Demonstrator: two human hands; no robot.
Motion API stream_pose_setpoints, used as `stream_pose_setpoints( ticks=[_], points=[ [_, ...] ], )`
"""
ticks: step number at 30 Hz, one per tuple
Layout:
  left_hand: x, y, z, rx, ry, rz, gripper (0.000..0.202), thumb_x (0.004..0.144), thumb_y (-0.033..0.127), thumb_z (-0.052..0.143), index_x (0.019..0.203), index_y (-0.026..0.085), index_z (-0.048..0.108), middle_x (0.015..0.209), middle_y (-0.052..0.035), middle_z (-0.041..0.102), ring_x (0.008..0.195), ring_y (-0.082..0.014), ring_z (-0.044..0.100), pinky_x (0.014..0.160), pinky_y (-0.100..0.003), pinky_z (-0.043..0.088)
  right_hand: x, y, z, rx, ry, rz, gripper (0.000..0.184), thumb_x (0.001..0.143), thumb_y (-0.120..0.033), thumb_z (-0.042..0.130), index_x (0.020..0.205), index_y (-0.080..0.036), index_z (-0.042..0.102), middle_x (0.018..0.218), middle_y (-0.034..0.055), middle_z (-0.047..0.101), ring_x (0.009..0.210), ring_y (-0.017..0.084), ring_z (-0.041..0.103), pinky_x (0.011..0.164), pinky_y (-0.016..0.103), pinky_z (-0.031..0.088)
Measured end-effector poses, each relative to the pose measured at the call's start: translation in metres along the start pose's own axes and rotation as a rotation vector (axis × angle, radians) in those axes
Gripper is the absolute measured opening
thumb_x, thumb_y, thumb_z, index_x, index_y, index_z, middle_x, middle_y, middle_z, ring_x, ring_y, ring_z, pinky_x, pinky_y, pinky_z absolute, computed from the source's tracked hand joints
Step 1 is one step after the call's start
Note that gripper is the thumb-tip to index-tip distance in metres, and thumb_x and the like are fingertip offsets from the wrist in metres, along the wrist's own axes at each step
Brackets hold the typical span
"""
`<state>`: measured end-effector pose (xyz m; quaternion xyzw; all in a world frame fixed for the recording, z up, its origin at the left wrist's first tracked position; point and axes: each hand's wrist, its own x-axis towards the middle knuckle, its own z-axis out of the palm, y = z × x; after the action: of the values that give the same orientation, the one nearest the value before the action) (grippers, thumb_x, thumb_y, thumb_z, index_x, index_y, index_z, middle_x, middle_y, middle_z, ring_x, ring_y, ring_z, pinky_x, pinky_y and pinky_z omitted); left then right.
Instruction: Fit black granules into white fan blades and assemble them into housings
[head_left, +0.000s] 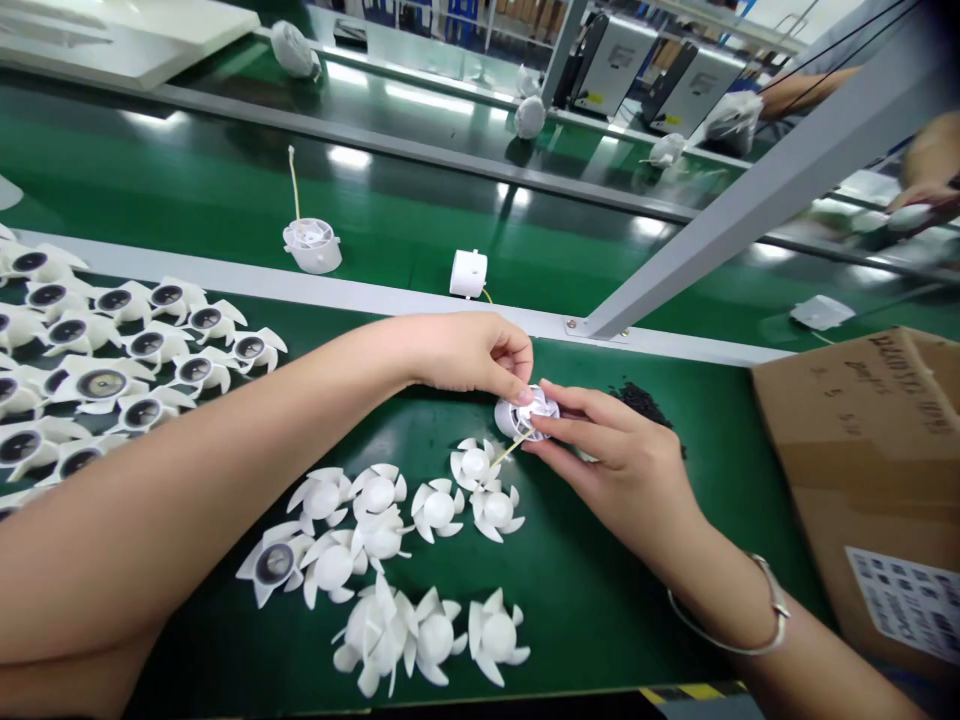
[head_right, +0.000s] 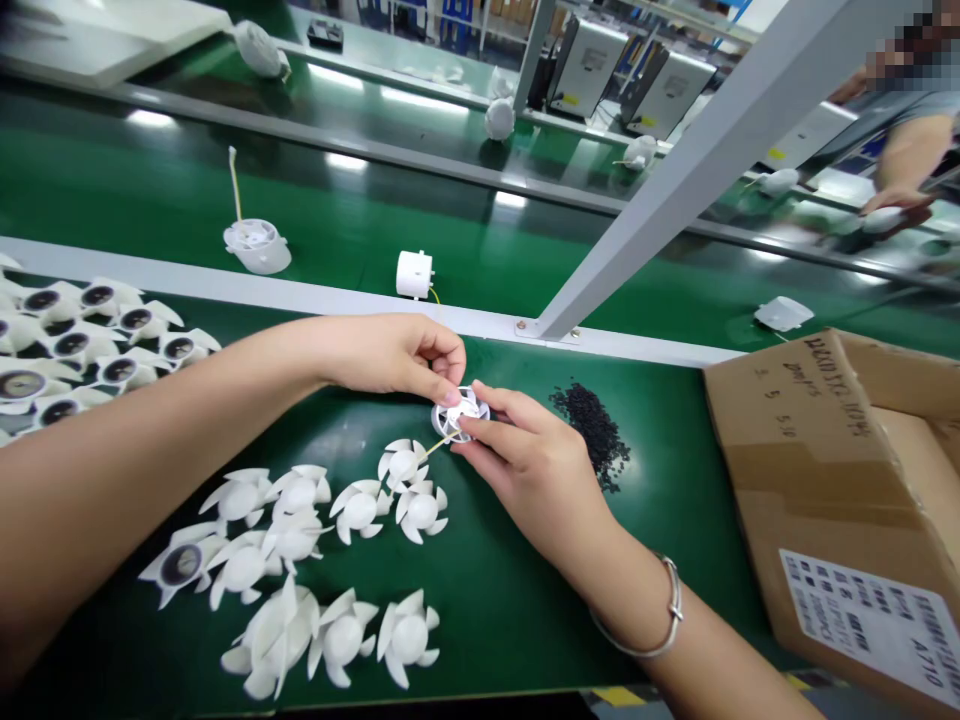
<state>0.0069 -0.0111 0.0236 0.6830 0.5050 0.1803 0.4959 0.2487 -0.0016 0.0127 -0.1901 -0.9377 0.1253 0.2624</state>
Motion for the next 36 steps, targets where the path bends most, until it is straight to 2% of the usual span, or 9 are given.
stream_pose_setpoints(
  ticks=[9, 12, 14, 18, 22, 27, 32, 34, 36],
  points=[
    [-0.006, 0.003, -0.006, 0.112, 0.022, -0.091, 0.035, 0.078, 0.055, 0.065, 0.080, 0.019, 0.064, 0.069, 0.0005, 0.062, 0.058, -0.0110, 0.049, 0.053, -0.023, 0.033, 0.017, 0.029, 0.006, 0.148, -0.069, -0.029, 0.015, 0.083, -0.023, 0.074, 0.098, -0.021, 0.075, 0.115, 0.0091, 0.071, 0.104, 0.021, 0.068, 0.090, 0.037, 0.058],
    [-0.013, 0.007, -0.016, 0.200, -0.028, -0.123, 0.040, 0.077, 0.058, 0.065, 0.079, 0.019, 0.067, 0.073, -0.0013, 0.066, 0.062, -0.0126, 0.055, 0.057, -0.023, 0.036, 0.033, 0.045, -0.007, -0.013, -0.039, 0.009, 0.029, 0.088, -0.018, 0.066, 0.117, -0.022, 0.068, 0.128, 0.0115, 0.064, 0.119, 0.025, 0.060, 0.102, 0.048, 0.050],
    [-0.018, 0.014, -0.017, 0.304, -0.086, -0.136, 0.043, 0.068, 0.058, 0.074, 0.088, 0.021, 0.071, 0.079, -0.0011, 0.069, 0.065, -0.0135, 0.058, 0.059, -0.023, 0.037, 0.032, 0.051, -0.024, -0.125, 0.018, 0.077, 0.041, 0.088, -0.017, 0.062, 0.129, -0.019, 0.060, 0.129, 0.0145, 0.062, 0.117, 0.027, 0.060, 0.100, 0.050, 0.050],
    [-0.022, 0.028, -0.001, 0.381, -0.232, -0.047, 0.052, 0.057, 0.047, 0.084, 0.105, 0.029, 0.074, 0.100, 0.0000, 0.070, 0.077, -0.0153, 0.060, 0.062, -0.022, 0.038, -0.013, 0.047, -0.059, -0.228, -0.013, 0.270, 0.024, 0.089, -0.025, 0.061, 0.111, -0.018, 0.067, 0.092, 0.0076, 0.069, 0.077, 0.020, 0.065, 0.071, 0.036, 0.056],
    [-0.020, 0.032, 0.013, 0.344, -0.297, 0.029, 0.025, 0.062, 0.030, 0.079, 0.086, 0.026, 0.076, 0.099, -0.0008, 0.068, 0.075, -0.0146, 0.059, 0.057, -0.023, 0.036, -0.073, 0.031, -0.065, -0.107, -0.181, 0.339, 0.012, 0.092, -0.024, 0.056, 0.090, -0.020, 0.068, 0.082, 0.0047, 0.068, 0.071, 0.017, 0.064, 0.060, 0.029, 0.053],
    [-0.014, 0.023, 0.009, 0.295, -0.195, 0.124, 0.015, 0.069, 0.025, 0.071, 0.085, 0.024, 0.071, 0.085, 0.0011, 0.067, 0.070, -0.0135, 0.056, 0.061, -0.025, 0.039, -0.096, 0.018, -0.048, -0.195, -0.205, 0.208, 0.015, 0.096, -0.018, 0.051, 0.099, -0.016, 0.065, 0.099, 0.0100, 0.069, 0.088, 0.021, 0.066, 0.079, 0.037, 0.056],
    [-0.002, 0.008, 0.012, 0.292, 0.199, 0.419, 0.006, 0.073, 0.014, 0.061, 0.071, 0.019, 0.063, 0.086, -0.0018, 0.066, 0.079, -0.0140, 0.058, 0.072, -0.026, 0.042, -0.089, 0.016, -0.042, -0.448, -0.293, 0.052, 0.016, 0.096, -0.011, 0.047, 0.094, -0.011, 0.063, 0.091, 0.0124, 0.066, 0.084, 0.024, 0.063, 0.070, 0.037, 0.053],
    [-0.001, 0.005, 0.016, 0.351, 0.235, 0.492, 0.011, 0.074, 0.010, 0.059, 0.068, 0.019, 0.063, 0.090, -0.0031, 0.067, 0.084, -0.0151, 0.059, 0.075, -0.027, 0.043, -0.088, 0.014, -0.040, -0.533, -0.328, 0.043, 0.018, 0.096, -0.008, 0.045, 0.091, -0.012, 0.062, 0.087, 0.0120, 0.064, 0.081, 0.024, 0.062, 0.066, 0.037, 0.050],
    [-0.001, 0.004, 0.017, 0.387, 0.177, 0.514, 0.010, 0.073, 0.011, 0.062, 0.070, 0.020, 0.066, 0.093, -0.0033, 0.068, 0.088, -0.0166, 0.060, 0.077, -0.028, 0.044, -0.087, 0.011, -0.038, -0.592, -0.335, 0.060, 0.019, 0.096, -0.009, 0.043, 0.089, -0.013, 0.060, 0.085, 0.0115, 0.063, 0.077, 0.023, 0.059, 0.063, 0.035, 0.048]
  ],
)
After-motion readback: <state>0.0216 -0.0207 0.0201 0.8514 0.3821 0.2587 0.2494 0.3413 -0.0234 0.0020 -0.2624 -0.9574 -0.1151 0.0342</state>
